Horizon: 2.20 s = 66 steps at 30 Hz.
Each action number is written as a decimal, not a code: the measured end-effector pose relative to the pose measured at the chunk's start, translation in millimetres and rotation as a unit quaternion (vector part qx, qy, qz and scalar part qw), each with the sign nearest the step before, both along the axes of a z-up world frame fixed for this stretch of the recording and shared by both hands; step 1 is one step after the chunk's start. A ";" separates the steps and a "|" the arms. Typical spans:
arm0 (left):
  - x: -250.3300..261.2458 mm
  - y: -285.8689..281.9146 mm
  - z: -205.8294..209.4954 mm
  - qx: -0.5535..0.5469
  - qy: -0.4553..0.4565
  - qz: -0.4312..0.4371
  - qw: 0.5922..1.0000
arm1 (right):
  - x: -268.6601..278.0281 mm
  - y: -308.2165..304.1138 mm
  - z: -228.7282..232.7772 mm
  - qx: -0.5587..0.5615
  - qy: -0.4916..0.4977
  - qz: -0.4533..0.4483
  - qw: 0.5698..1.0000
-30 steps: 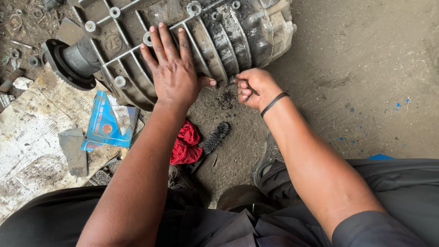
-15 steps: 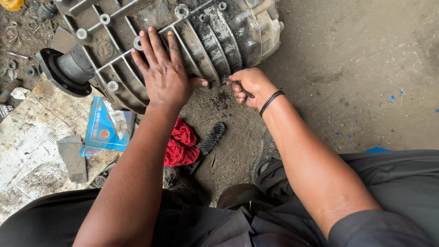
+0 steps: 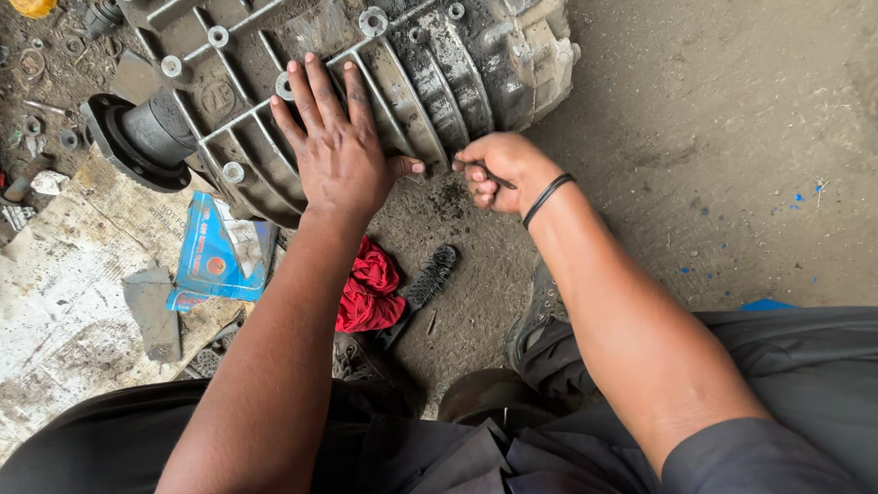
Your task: The person is cleaning the exterior of a large, dirty engine block using a small metal tool. They are scraping and picking at the surface to remove grime and debris from the cooling fins and crevices. The person works methodically along the side of the engine, occasionally adjusting their grip on the tool.
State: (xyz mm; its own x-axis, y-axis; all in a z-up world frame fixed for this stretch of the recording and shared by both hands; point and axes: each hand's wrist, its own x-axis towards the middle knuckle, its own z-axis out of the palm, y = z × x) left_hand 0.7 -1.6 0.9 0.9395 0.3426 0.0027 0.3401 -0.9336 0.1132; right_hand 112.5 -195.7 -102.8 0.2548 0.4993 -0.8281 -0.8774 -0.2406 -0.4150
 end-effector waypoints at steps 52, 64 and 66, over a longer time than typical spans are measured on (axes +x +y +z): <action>-0.3 1.4 -1.9 -0.012 -0.020 -0.005 1.000 | -21.6 7.8 3.5 -0.024 -0.044 -0.068 0.996; -2.1 1.8 -6.4 -0.008 -0.029 -0.008 1.000 | -27.1 21.5 -26.7 -0.122 -0.146 -0.021 0.981; -1.0 1.4 -4.1 -0.008 -0.019 -0.005 1.000 | -31.2 21.3 -37.4 -0.171 -0.262 0.030 0.949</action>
